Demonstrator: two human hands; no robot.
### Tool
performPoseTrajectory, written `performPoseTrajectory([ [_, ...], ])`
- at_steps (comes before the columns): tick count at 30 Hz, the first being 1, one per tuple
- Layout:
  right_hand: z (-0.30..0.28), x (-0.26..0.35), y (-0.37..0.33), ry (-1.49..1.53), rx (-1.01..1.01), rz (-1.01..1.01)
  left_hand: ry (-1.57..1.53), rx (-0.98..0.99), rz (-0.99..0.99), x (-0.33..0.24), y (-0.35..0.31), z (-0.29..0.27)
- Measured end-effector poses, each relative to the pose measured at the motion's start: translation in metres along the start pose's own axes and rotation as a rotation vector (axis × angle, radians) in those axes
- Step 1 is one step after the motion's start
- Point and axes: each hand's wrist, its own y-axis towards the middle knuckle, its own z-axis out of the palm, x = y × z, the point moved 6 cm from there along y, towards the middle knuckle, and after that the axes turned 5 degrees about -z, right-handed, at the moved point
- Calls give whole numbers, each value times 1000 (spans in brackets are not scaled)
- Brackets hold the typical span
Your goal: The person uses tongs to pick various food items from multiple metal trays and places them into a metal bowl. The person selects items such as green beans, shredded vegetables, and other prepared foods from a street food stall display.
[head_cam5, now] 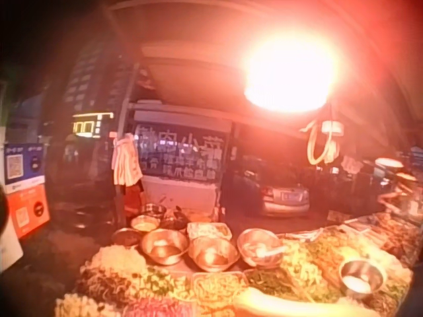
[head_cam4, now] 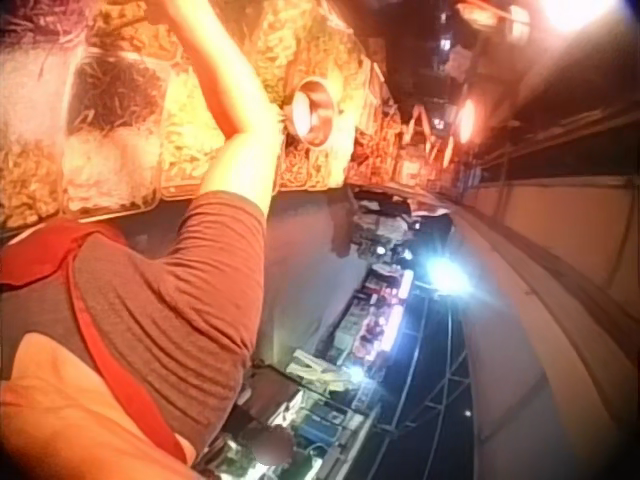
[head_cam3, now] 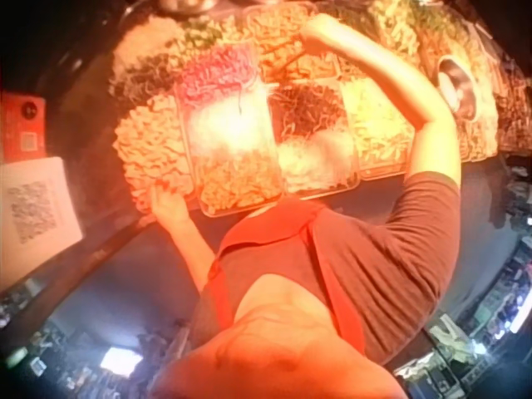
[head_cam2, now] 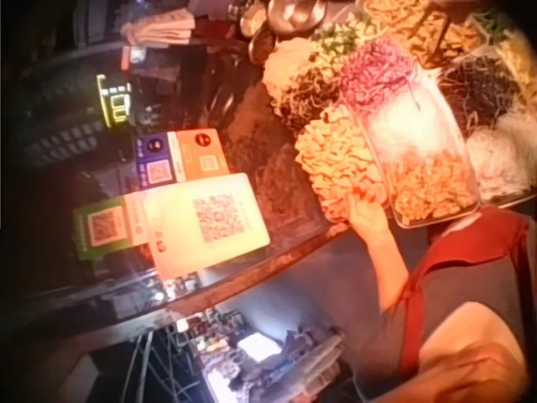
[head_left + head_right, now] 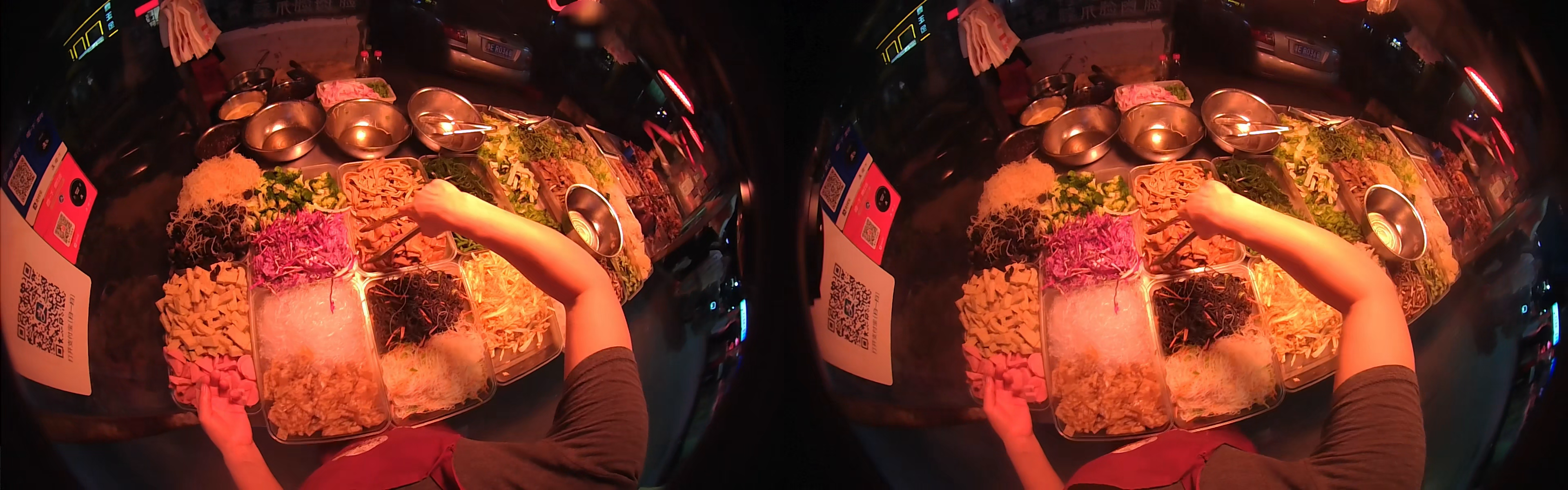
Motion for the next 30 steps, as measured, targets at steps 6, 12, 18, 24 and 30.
performPoseTrajectory([
  [6,-6,14,69,-151,96,-159,-51,-11,-44,5,-2,26],
  [12,18,26,27,-253,-78,-300,10,4,-59,19,11,-6],
  [18,59,-42,-40,-100,-35,-75,-65,62,-140,19,17,-12],
  [24,85,-72,-77,195,-178,133,-46,-37,-110,26,12,26],
  [30,61,-118,-72,61,-190,399,13,6,-85,27,19,39],
])
